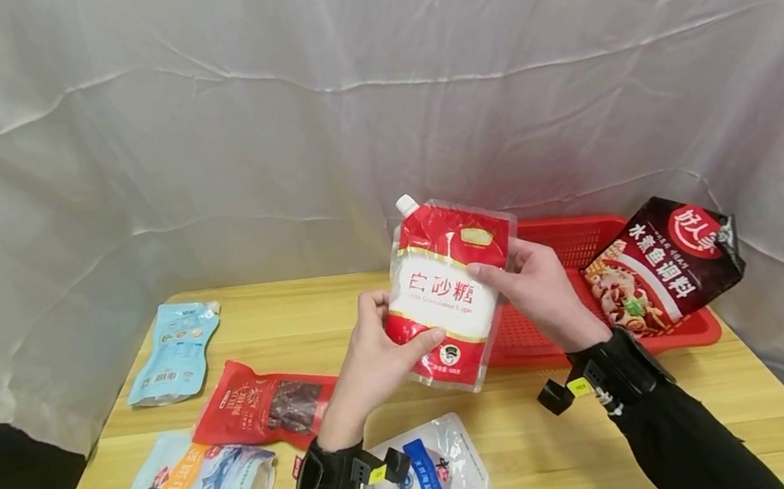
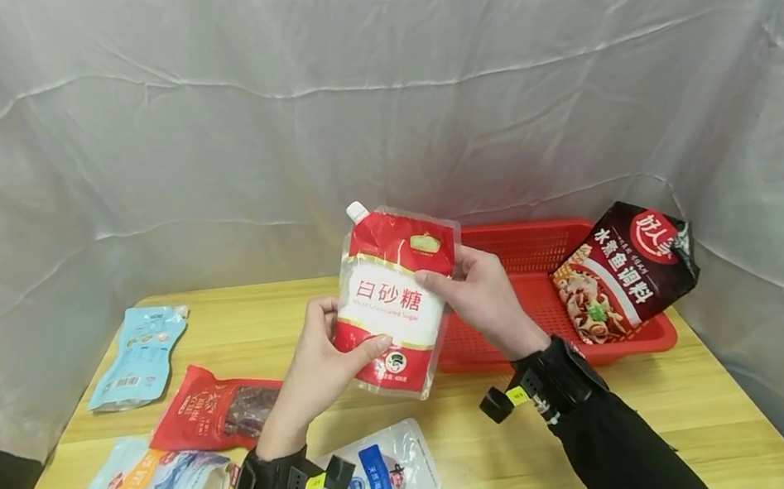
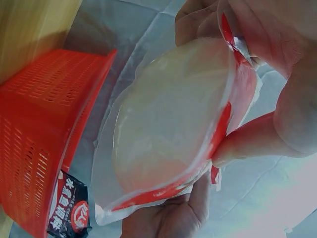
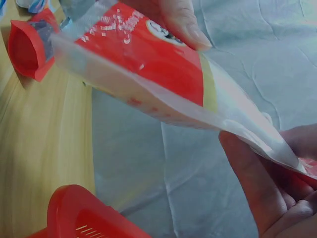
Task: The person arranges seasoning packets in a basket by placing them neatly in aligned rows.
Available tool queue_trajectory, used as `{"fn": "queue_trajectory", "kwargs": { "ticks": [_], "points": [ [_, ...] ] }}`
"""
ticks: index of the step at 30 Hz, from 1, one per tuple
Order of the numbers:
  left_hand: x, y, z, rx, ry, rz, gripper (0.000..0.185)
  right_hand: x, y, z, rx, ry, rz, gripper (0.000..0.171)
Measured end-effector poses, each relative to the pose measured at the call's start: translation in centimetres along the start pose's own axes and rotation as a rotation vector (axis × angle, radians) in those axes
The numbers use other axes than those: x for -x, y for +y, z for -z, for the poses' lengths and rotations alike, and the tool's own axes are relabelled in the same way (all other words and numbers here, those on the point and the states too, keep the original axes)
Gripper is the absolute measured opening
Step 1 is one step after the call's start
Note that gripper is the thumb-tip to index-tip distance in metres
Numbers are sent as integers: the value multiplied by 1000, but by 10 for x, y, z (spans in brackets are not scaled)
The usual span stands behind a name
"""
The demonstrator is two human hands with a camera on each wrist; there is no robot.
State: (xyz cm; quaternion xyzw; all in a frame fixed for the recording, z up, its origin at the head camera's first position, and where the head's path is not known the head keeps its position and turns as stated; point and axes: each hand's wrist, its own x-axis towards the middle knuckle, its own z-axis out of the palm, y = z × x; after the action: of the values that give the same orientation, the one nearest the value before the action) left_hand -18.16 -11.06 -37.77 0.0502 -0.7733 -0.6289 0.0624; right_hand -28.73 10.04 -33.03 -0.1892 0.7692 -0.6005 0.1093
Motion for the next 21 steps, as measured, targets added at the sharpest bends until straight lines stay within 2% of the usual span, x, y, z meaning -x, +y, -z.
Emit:
{"fn": "queue_trajectory", "kwargs": {
  "ticks": [7, 12, 17, 21],
  "points": [
    [-3, -3, -1, 15, 28, -24, 74, 4, 1, -3, -18, 54, 35, 54],
    [-6, -6, -2, 42, 98, -45, 76, 8, 1, -5, -54, 116, 50, 55],
    [-9, -8, -2, 149, 173, -52, 78, 12, 2, -8, -144, 180, 54, 60],
    [-10, -9, -3, 305, 167, -47, 77, 15, 3, -13, -240, 212, 75, 59]
  ]
}}
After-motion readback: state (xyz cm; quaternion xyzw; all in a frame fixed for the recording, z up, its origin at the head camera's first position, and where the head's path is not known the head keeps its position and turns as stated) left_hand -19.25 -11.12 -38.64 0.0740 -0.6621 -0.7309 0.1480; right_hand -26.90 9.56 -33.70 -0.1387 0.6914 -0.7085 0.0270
